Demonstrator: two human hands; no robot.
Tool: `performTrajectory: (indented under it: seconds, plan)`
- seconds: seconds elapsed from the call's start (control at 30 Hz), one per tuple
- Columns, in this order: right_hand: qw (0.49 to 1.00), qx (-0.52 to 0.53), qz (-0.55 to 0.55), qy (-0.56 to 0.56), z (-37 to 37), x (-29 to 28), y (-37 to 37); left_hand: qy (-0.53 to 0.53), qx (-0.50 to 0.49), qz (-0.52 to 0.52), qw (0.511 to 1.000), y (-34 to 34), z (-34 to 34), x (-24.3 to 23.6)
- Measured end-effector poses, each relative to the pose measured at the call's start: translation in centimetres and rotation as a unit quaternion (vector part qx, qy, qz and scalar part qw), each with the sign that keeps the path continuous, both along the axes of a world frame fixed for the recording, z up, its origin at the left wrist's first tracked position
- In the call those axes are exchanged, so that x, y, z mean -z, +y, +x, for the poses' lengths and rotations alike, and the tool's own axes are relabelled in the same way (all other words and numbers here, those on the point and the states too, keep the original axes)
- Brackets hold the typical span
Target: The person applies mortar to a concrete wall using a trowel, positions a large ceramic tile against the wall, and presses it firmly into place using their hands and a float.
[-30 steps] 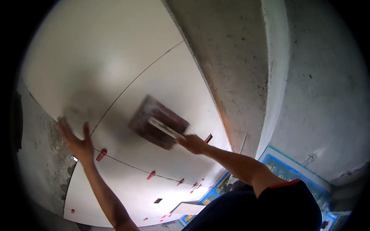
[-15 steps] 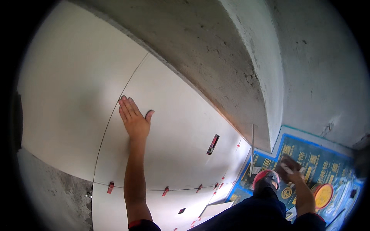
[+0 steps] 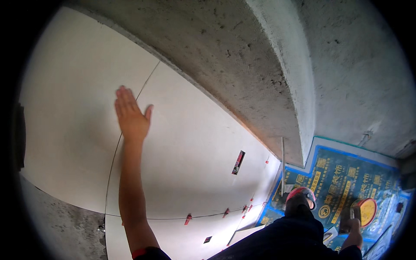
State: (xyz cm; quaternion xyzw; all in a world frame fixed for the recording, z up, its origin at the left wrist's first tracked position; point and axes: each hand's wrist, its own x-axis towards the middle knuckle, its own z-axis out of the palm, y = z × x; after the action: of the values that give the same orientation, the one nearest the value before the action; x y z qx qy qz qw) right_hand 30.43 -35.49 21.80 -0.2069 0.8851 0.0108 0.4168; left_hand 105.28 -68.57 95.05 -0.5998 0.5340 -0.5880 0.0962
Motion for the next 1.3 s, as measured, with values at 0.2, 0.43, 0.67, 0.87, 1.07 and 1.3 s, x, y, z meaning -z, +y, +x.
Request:
performTrajectory:
  seconds: [0.2, 0.43, 0.67, 0.87, 1.07, 1.3]
  plan:
    - [0.957, 0.019, 0.0, -0.29, 8.3, 2.5, -4.7, 0.075, 0.078, -0.025, 0.994, -2.8, -2.2, -2.6]
    - [0.978, -0.12, -0.15, -0.084, 15.2, -7.3, -11.9, 0.153, -0.104, -0.031, 0.982, -10.1, -7.7, -4.9]
    - [0.959, -0.268, -0.092, -0.003, 16.9, -21.6, -16.6, 0.124, -0.007, -0.079, 0.989, -11.8, -5.0, -5.2]
    - [0.888, -0.445, -0.114, 0.014, 19.9, -23.4, -18.4, 0.109, 0.109, -0.177, 0.972, -5.4, -1.1, -5.3]
    - [0.834, -0.443, -0.259, -0.204, 28.4, -36.2, -24.0, 0.17, 0.007, -0.111, 0.979, 14.1, 4.0, 4.0]
    - [0.612, -0.45, -0.451, -0.469, 39.5, -59.4, -28.2, 0.265, -0.116, -0.126, 0.949, 20.6, 3.1, 8.2]
